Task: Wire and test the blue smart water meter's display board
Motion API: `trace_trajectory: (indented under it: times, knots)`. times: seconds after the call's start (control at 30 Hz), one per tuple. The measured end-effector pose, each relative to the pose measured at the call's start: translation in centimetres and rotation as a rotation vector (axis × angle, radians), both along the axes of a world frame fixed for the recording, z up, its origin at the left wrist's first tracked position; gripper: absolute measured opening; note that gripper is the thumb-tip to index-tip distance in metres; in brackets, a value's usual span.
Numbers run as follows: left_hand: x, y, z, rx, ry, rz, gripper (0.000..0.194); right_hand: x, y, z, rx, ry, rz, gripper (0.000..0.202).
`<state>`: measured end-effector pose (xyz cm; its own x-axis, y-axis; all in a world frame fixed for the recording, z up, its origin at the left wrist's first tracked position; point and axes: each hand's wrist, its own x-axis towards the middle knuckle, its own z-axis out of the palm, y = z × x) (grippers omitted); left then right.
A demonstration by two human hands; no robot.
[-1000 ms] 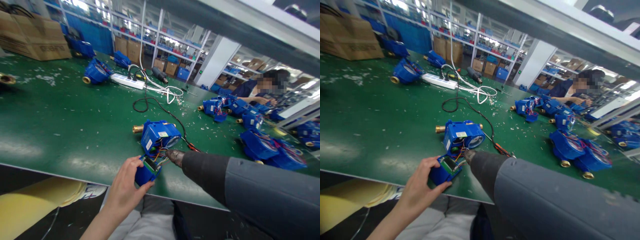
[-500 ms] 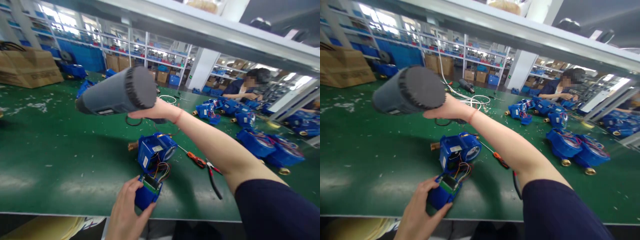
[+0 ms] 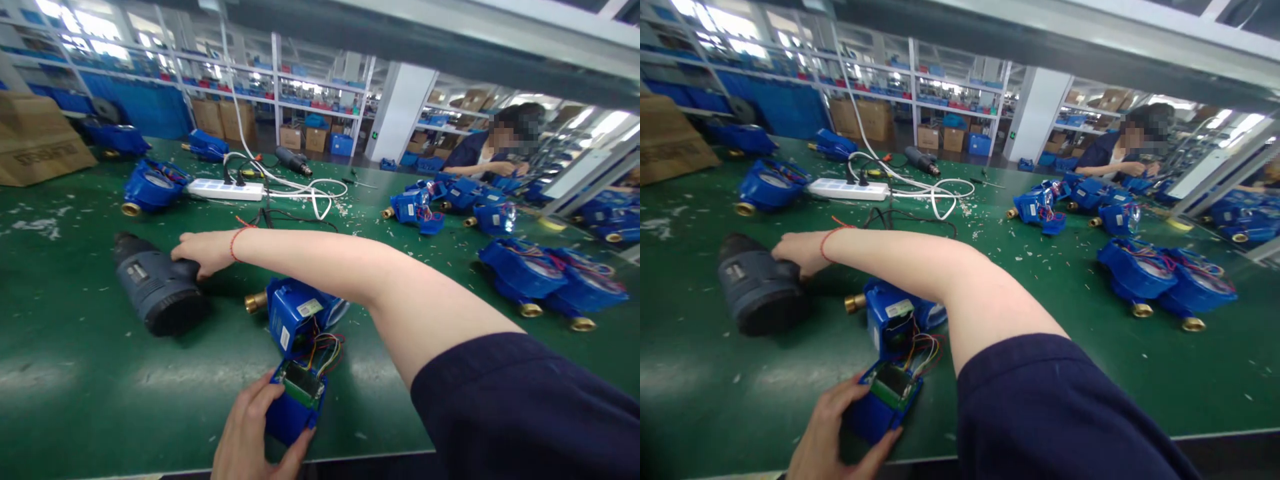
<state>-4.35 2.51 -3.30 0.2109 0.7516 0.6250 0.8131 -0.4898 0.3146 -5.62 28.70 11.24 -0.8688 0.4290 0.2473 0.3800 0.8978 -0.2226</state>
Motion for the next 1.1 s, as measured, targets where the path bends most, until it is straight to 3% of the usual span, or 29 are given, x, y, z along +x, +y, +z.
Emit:
trace_trajectory:
  times: [0.07, 0.13, 0.23, 0.33, 0.43, 0.5, 0.57, 0.77, 0.97, 1.1]
  knots:
    - [0.1, 0.0, 0.2, -0.009, 0.0, 0.002, 0.043, 2.4, -0.5, 1.7, -0.005, -0.077, 0.035, 0.023]
    - [0.2, -0.1, 0.4, -0.02, -0.002, 0.011, 0.04, 6.6, -1.8, 3.3, 0.011, -0.009, 0.013, 0.025]
    - [0.6, -0.1, 1.0, -0.04, 0.004, 0.021, 0.037, 14.9, -6.0, 3.5, 0.016, 0.289, -0.071, 0.006]
    - [0.9, -0.2, 1.8, -0.073, 0.008, 0.034, 0.034, 22.2, -11.7, 0.1, -0.055, 0.523, -0.237, 0.009]
    - [1.3, -0.6, 2.8, -0.124, 0.029, 0.063, 0.036, 26.1, -16.5, -5.0, -0.147, 0.507, -0.356, 0.008]
    - [1.6, -0.9, 3.5, -0.151, 0.03, 0.052, 0.039, 26.8, -18.4, -7.7, -0.179, 0.508, -0.365, 0.007]
    - [2.2, -1.0, 4.3, -0.17, -0.001, 0.021, 0.037, 26.6, -19.3, -9.0, -0.129, 0.451, -0.328, 0.015]
    - [5.0, 0.6, 6.7, -0.206, -0.017, 0.029, 0.019, 25.5, -18.5, -8.4, 0.169, 0.15, -0.254, 0.021]
    - [5.2, 2.6, 8.1, -0.481, -0.024, 0.107, 0.027, 25.5, -17.8, -8.9, 0.204, 0.125, -0.201, 0.026]
    - [4.8, 3.8, 8.7, -0.718, 0.083, 0.181, 0.027, 25.2, -17.7, -9.1, 0.188, 0.092, -0.175, 0.025]
